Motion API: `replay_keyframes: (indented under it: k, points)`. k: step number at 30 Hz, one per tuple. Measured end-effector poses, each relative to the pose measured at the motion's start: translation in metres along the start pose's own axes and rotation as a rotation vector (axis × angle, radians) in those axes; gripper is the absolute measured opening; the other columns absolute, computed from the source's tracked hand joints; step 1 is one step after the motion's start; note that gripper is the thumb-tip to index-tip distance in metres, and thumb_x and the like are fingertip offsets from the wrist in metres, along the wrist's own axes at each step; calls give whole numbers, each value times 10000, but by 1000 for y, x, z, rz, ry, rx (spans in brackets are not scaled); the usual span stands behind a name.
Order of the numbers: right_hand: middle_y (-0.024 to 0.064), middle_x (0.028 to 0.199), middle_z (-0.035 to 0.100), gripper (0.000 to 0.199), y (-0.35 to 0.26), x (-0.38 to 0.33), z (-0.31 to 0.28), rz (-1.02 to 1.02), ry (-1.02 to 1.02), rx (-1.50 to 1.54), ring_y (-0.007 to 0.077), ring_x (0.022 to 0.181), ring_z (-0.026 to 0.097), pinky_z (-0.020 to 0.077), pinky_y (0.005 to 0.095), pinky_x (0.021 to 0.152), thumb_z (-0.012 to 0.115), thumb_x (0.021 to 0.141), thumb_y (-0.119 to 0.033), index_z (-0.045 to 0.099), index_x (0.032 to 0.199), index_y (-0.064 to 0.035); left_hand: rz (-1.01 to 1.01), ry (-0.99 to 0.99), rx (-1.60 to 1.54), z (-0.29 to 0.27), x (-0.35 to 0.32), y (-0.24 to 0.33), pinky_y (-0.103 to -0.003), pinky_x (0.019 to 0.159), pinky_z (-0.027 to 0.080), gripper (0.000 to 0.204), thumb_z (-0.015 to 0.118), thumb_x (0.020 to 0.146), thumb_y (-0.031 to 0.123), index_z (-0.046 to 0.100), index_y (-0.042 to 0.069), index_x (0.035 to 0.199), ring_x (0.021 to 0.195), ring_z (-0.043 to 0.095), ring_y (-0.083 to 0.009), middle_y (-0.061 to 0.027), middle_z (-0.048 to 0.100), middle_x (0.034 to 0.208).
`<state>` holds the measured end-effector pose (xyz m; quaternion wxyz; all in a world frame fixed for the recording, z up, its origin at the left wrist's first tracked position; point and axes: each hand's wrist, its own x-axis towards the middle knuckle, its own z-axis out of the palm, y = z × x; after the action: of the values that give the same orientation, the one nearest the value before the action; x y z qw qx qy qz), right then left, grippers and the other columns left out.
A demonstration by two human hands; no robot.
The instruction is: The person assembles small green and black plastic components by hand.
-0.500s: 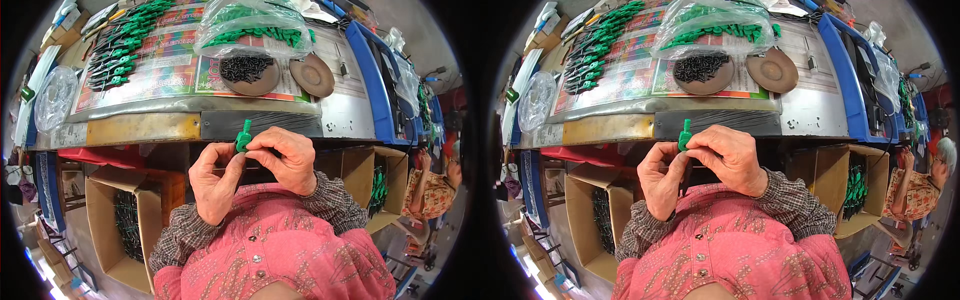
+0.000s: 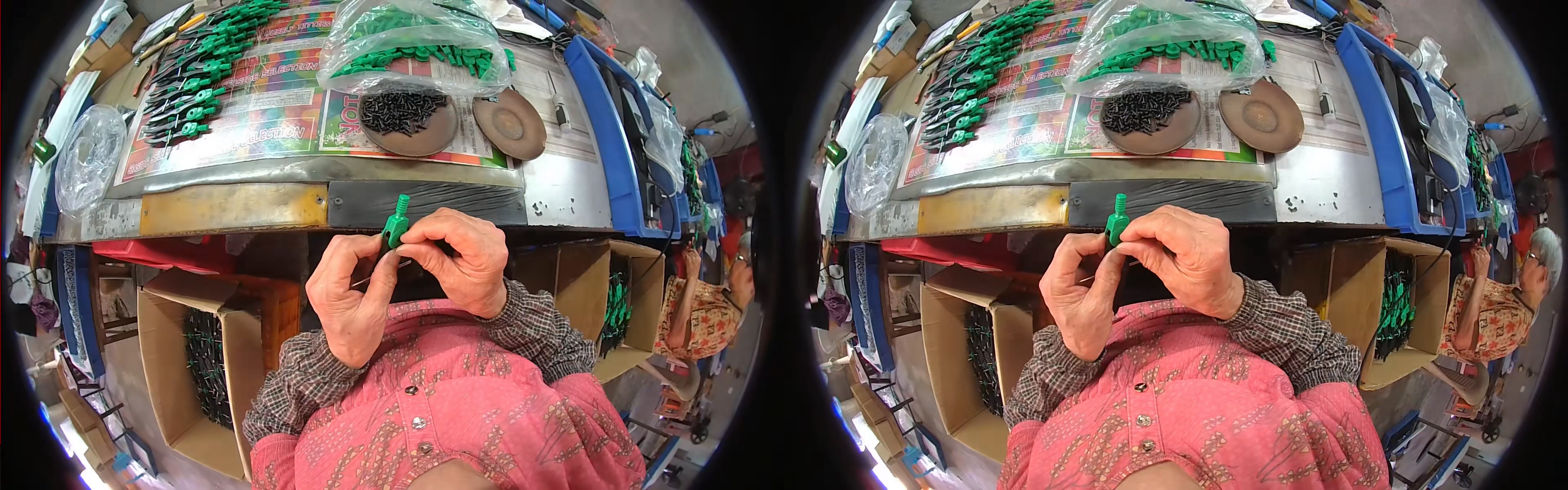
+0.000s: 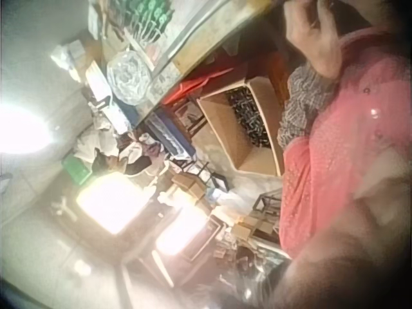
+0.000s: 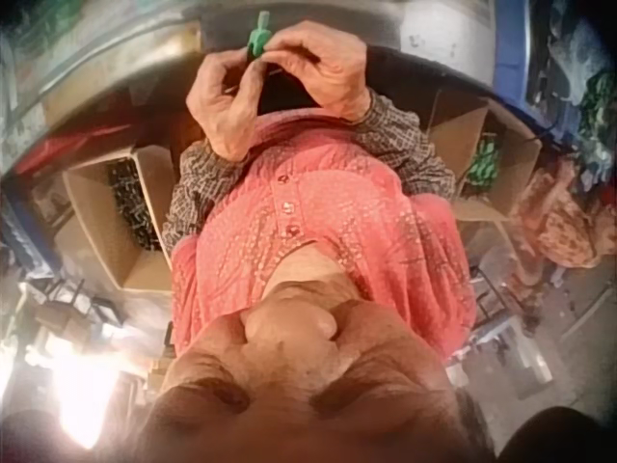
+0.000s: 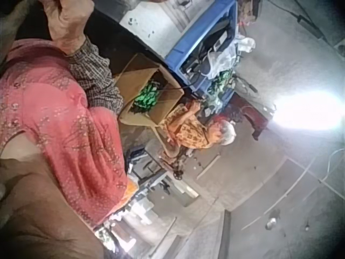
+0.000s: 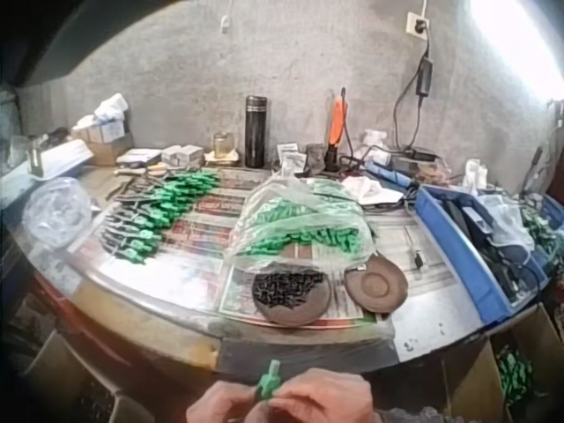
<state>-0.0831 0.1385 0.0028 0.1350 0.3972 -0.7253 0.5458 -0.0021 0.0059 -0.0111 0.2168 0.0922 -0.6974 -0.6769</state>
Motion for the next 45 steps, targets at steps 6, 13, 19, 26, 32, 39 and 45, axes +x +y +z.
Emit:
replay_keyframes:
  k: [6,13,19,26,32,39,45]
  points:
    - [72,756,648,159,4,-2,2,116,-33,87,177,641,637,501,272,574,760,770,-88,638,852,-27,30,-11,28,0,2,0,-215,607,463,142,689,803,-53,628,-23,927,698,569,-83,-58,589,824]
    - [45,751,640,162,1,-4,7,306,-5,216,105,661,622,502,235,598,763,782,-71,625,829,0,66,-19,71,-1,1,-5,-201,629,443,125,665,848,-29,606,-15,957,725,540,-61,-24,584,851]
    - [31,736,621,153,1,-3,10,329,-28,226,86,657,618,508,235,590,745,801,-56,606,840,-5,6,17,39,0,2,-7,-217,614,457,128,685,818,-38,611,-22,921,696,561,-77,-47,581,818]
    - [0,783,598,173,-11,10,5,740,-77,649,30,643,559,465,183,522,691,863,-52,584,986,5,-134,-77,-71,-6,2,7,-205,619,442,102,661,857,-17,618,-22,949,700,544,-50,-12,577,812]
    - [4,791,605,159,-9,14,-1,745,-223,639,36,592,541,440,182,495,675,883,-82,608,980,26,-166,-110,-87,-7,3,8,-194,606,424,83,643,898,39,608,-16,948,691,526,-34,6,595,766]
    - [-6,822,541,134,-8,16,-5,710,-270,607,39,599,548,463,185,510,638,899,-68,597,965,41,-206,-157,-144,-8,5,10,-202,630,443,92,634,909,64,600,-16,939,708,540,-40,-10,618,775]
    - [0,810,575,110,-1,14,-3,666,-306,583,43,585,557,450,174,495,633,889,-23,601,982,25,-177,-107,-75,-8,1,3,-203,624,439,81,644,895,47,596,-10,926,684,528,-46,1,593,768]
